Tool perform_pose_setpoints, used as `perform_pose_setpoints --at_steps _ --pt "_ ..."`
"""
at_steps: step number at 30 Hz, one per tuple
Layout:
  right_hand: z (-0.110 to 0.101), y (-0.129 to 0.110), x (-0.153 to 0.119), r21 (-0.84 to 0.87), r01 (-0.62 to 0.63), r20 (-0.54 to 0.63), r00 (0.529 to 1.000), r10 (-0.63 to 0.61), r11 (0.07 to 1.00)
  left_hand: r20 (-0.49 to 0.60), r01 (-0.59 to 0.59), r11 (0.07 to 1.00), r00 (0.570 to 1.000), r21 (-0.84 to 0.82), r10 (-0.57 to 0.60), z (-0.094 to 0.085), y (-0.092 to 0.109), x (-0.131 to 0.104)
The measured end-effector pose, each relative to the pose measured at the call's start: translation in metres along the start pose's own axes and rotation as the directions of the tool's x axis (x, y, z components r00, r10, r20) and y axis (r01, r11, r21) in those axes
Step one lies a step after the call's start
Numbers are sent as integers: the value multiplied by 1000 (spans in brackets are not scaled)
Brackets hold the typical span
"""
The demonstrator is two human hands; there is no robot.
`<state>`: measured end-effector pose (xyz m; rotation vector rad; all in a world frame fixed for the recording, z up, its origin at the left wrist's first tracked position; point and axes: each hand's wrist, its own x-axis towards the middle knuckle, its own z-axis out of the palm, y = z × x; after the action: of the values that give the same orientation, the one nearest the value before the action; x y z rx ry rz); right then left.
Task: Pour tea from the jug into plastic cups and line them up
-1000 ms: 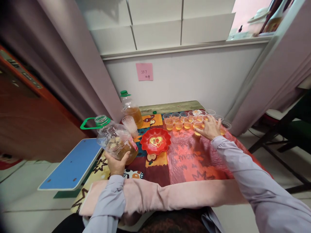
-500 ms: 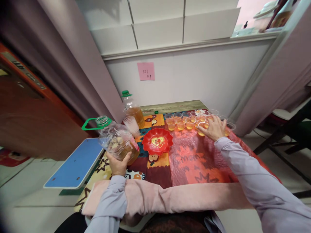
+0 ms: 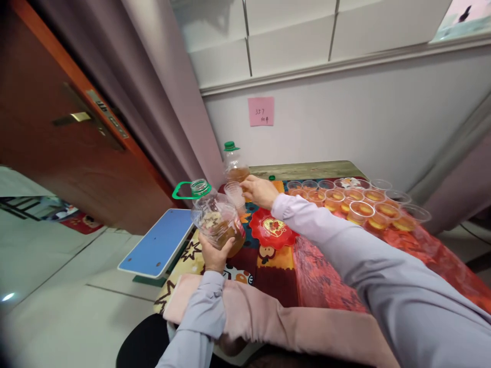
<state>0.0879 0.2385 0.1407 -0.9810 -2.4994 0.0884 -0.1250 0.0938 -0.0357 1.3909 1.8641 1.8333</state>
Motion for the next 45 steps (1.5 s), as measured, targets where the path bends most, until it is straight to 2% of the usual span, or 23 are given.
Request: perform_pose_setpoints --at_steps 3,8,12,22,25,27,29,31,34,36,40,42,45 --pt "18 -14 37 -69 52 163 986 -41 996 4 7 1000 1000 -11 -7 1 0 -2" --pt "36 -19 57 -99 58 215 976 -35 993 35 20 1000 999 -15 -20 -1 -4 -3" --pt "40 -16 59 -107 33 206 978 -11 994 36 7 1000 999 -8 -7 -2 -6 -3" --pt "33 -8 66 -58 -50 111 992 56 997 44 3 999 999 -32 -2 -1 -7 -4" --pt "24 -10 67 -26 -58 59 997 59 998 41 8 1000 999 -18 -7 -2 -5 -4" --pt "10 -10 64 1 -59 -10 998 59 998 40 6 1000 999 -15 -6 -2 -3 -3" --pt "-7 -9 54 43 -46 -135 990 51 998 33 10 1000 999 -21 -9 -1 -1 -3" --pt "-24 -4 33 83 -24 -275 960 46 996 26 14 999 1000 -34 -14 0 1 -4" --pt "-33 8 -18 90 -41 -348 935 70 995 7 20 999 1000 -33 -19 2 2 -4" --pt "-23 18 -57 81 -73 -278 956 92 994 -11 19 1000 1000 -17 -19 3 1 -3" --pt "16 37 -116 92 -144 -58 987 150 985 20 9 1000 1000 -8 -9 2 -3 -1" --pt "35 45 -129 87 -179 3 984 180 980 35 11 1000 999 -9 -10 1 -4 1" --pt "51 52 -135 73 -196 32 981 194 978 20 2 1000 1000 -15 -2 2 -3 2"
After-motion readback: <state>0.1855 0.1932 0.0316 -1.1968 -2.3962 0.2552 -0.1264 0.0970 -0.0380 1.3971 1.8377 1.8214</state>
